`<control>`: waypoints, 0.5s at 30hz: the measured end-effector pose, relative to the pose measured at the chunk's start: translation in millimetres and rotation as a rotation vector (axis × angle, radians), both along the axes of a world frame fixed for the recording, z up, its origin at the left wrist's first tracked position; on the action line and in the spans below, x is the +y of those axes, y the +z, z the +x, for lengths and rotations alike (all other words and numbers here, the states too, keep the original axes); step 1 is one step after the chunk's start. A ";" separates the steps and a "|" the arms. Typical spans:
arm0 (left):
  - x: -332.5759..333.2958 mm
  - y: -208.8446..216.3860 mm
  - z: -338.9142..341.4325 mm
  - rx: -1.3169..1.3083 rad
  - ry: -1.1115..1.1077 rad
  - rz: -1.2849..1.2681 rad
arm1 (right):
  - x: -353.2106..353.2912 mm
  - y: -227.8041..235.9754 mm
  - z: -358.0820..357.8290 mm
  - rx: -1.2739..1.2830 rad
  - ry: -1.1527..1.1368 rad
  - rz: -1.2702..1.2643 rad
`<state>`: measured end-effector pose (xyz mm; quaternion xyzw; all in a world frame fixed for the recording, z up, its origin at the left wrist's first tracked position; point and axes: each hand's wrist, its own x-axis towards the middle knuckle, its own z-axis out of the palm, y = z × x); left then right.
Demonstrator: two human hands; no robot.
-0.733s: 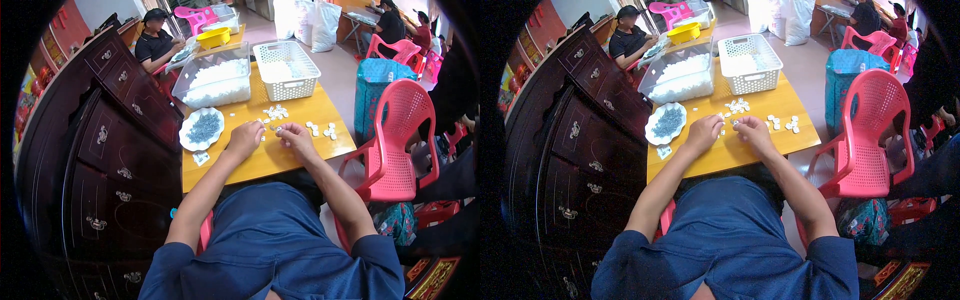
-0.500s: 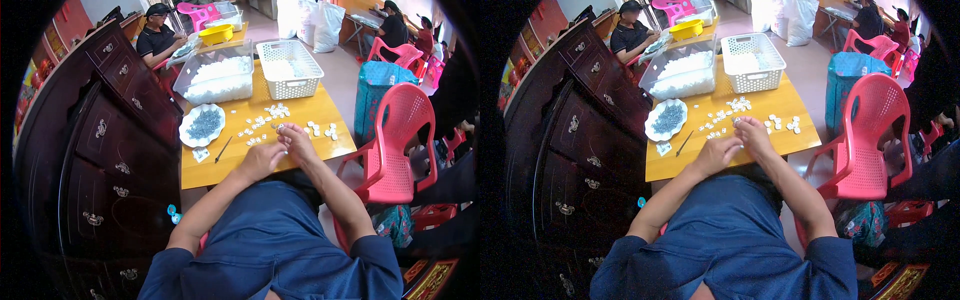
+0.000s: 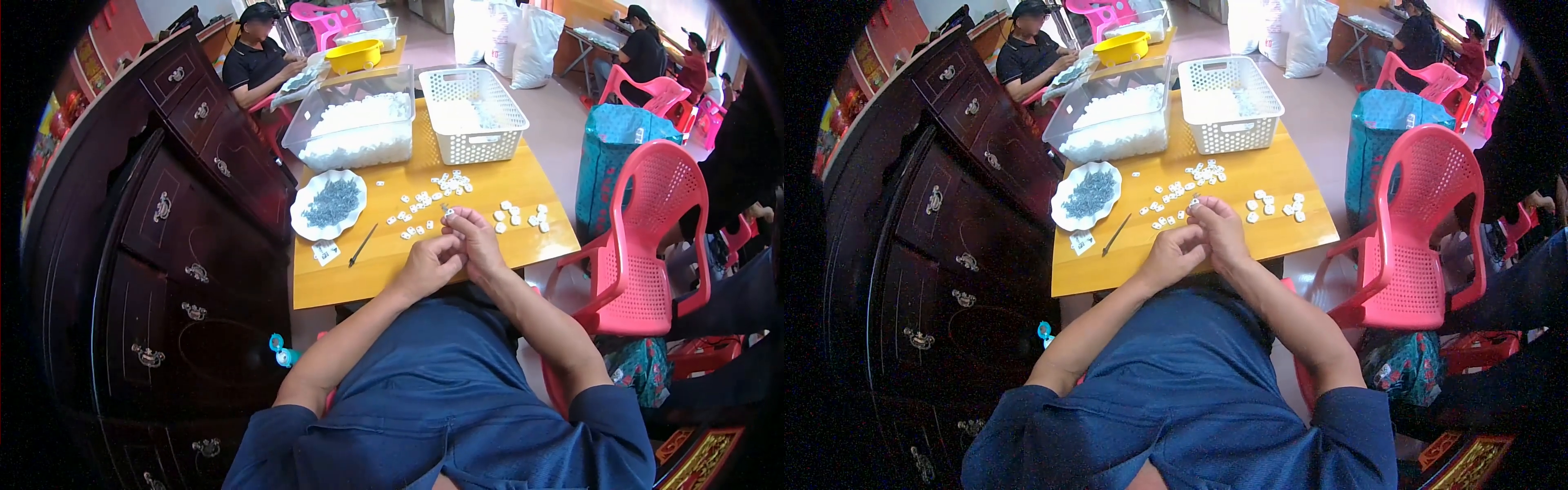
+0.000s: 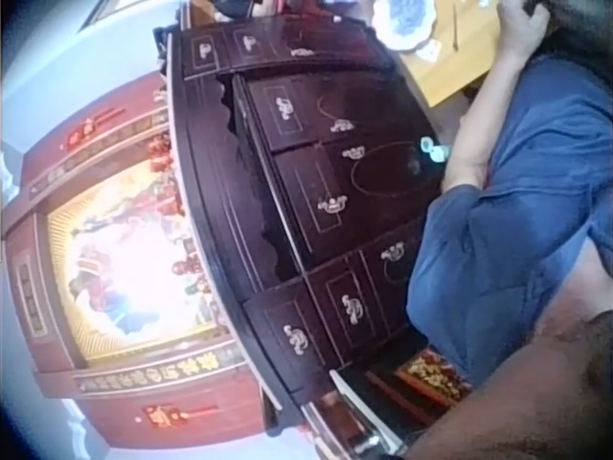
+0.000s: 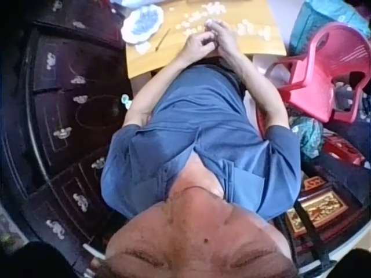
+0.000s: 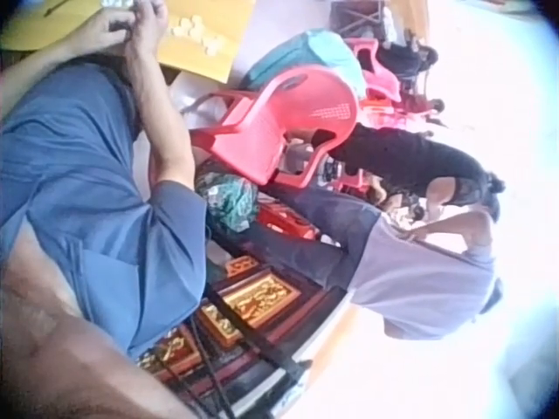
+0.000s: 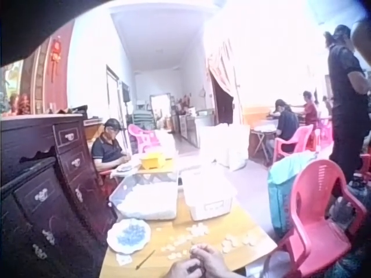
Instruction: Assembling small white plastic components by hand at a workshop table.
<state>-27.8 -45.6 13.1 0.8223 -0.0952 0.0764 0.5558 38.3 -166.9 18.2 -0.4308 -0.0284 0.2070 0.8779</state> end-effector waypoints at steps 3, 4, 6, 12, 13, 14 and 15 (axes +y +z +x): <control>3.3 -12.2 2.0 -0.010 -0.013 -0.139 | -1.2 -6.2 5.1 0.008 0.031 0.088; 2.8 -11.1 2.5 -0.068 -0.025 -0.283 | -2.4 -5.4 6.1 0.010 0.031 0.086; 6.3 -8.2 -0.1 -0.058 -0.006 -0.332 | -5.0 -3.6 7.4 0.023 0.050 0.057; 22.4 3.4 0.9 -0.056 0.058 -0.372 | -7.8 -2.0 8.3 -0.014 0.082 -0.015; 25.0 3.9 1.4 -0.057 0.079 -0.347 | -8.2 -1.7 8.5 -0.014 0.082 -0.015; 27.5 4.4 1.9 -0.058 0.099 -0.321 | -9.1 -1.1 8.9 -0.035 0.093 -0.030; 29.6 4.5 2.2 -0.060 0.119 -0.296 | -9.5 -1.0 9.1 -0.057 0.104 -0.045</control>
